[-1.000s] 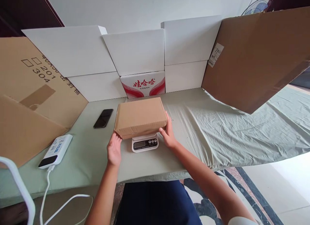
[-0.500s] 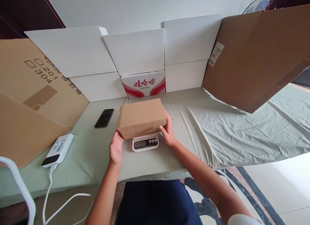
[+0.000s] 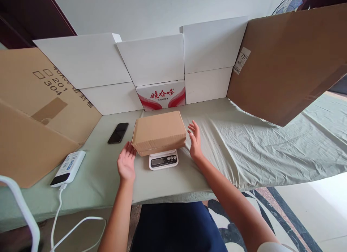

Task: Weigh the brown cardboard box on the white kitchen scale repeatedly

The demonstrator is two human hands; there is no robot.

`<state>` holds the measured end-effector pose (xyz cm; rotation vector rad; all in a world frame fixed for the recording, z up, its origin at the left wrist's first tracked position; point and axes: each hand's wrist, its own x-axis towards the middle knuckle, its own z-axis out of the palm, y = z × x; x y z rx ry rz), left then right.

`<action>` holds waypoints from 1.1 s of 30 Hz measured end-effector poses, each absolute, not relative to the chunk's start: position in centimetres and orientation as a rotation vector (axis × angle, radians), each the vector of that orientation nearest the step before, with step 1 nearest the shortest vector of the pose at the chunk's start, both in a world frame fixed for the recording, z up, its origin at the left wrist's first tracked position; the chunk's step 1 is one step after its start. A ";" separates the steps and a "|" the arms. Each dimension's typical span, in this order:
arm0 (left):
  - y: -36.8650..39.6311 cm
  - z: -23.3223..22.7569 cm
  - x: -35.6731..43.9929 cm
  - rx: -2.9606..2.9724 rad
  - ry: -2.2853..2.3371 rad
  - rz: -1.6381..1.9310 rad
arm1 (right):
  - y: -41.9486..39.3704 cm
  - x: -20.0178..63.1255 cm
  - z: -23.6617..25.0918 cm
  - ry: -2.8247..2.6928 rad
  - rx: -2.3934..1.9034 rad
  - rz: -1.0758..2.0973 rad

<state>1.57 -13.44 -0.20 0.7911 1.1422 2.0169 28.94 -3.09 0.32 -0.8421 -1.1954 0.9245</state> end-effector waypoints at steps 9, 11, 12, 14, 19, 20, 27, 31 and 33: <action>-12.7 -0.7 1.0 0.638 1.350 2.019 | -3.7 28.9 0.5 -1.299 -0.837 0.930; -12.7 -0.6 1.0 0.632 1.363 2.023 | -3.9 28.9 0.7 -1.345 -0.820 0.916; -12.7 -0.5 1.1 0.642 1.361 2.025 | -4.0 28.9 0.7 -1.362 -0.809 0.910; -12.8 -0.5 1.2 0.681 1.350 2.021 | -4.2 28.9 0.9 -1.384 -0.789 0.898; -13.0 -0.8 1.3 0.805 1.355 1.971 | -4.5 28.8 1.0 -1.431 -0.751 0.880; -13.0 -0.9 1.4 0.835 1.362 1.957 | -4.5 28.8 1.0 -1.439 -0.748 0.881; -13.1 -1.2 1.4 0.965 1.389 1.920 | -4.8 28.7 1.2 -1.451 -0.747 0.899; -13.2 -1.3 1.3 1.016 1.396 1.911 | -5.0 28.6 1.3 -1.456 -0.752 0.913; -13.3 -1.4 1.3 1.036 1.402 1.909 | -5.1 28.5 1.3 -1.452 -0.755 0.920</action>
